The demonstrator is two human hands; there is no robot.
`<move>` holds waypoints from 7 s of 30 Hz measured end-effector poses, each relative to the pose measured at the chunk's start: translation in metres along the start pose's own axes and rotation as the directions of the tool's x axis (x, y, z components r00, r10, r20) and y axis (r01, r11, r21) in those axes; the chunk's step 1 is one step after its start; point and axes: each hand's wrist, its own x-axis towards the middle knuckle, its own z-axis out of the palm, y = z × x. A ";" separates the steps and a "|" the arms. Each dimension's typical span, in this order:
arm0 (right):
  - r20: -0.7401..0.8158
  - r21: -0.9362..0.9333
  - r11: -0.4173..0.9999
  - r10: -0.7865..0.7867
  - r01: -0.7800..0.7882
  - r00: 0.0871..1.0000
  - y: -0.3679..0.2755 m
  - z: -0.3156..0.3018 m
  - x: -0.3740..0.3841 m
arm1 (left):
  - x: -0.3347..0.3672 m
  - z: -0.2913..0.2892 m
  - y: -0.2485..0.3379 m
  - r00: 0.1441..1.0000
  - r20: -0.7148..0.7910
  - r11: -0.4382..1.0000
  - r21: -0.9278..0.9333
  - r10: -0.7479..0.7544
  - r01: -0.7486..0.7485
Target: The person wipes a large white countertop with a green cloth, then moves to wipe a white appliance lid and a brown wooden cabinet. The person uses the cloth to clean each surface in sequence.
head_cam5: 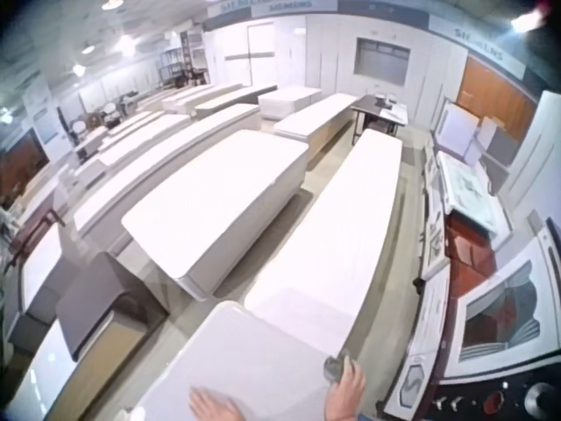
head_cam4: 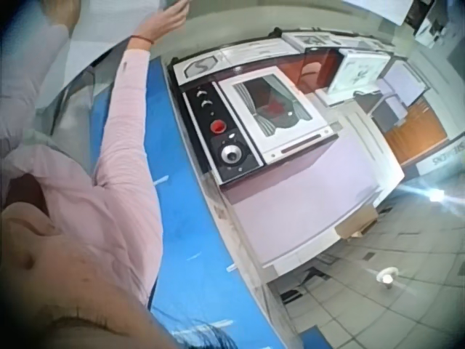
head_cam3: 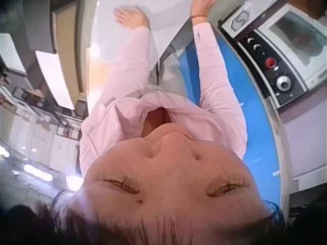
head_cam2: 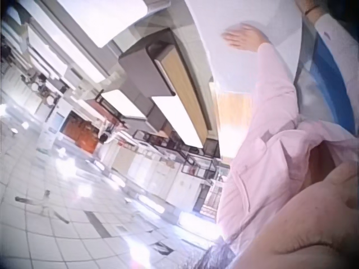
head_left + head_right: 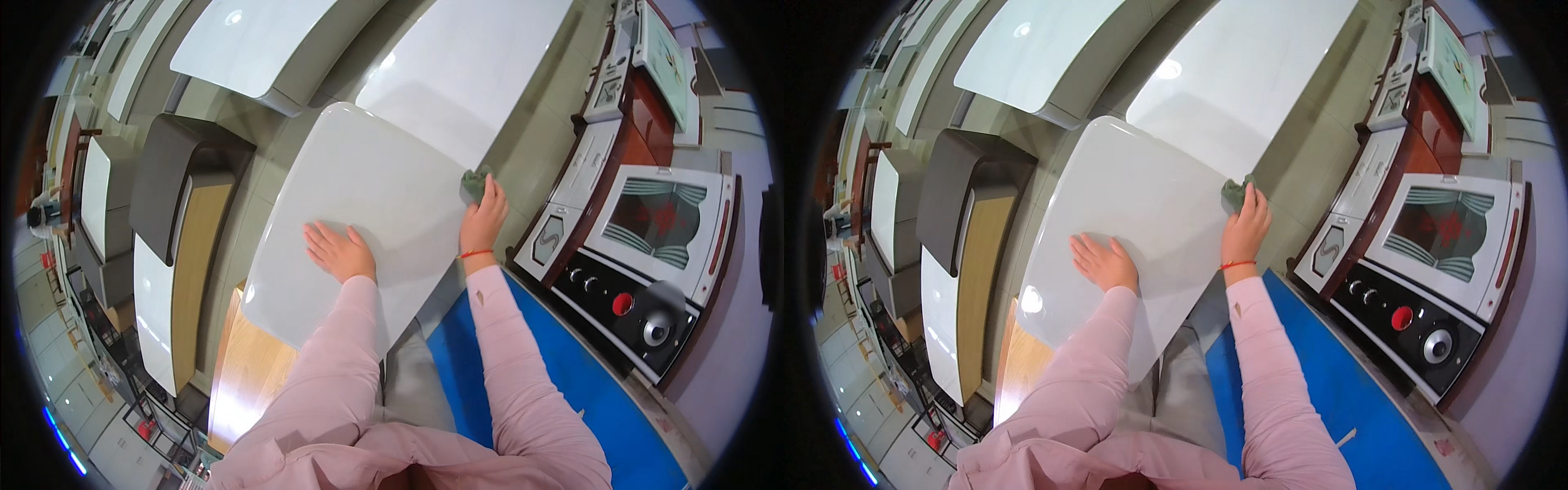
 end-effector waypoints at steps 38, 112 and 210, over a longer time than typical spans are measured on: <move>0.119 0.193 0.953 -0.260 0.234 0.958 -0.134 0.109 0.083 | -0.002 -0.005 0.000 0.998 0.066 0.997 -0.081 -0.014 0.019; 0.258 0.347 0.908 -0.335 0.237 0.906 -0.050 0.039 0.014 | -0.001 -0.005 -0.001 0.996 0.091 0.999 -0.042 -0.013 0.017; 0.638 0.183 0.927 -0.365 0.327 0.678 -0.070 -0.035 -0.259 | 0.007 -0.006 -0.073 0.957 -0.010 0.809 -0.531 0.291 -0.251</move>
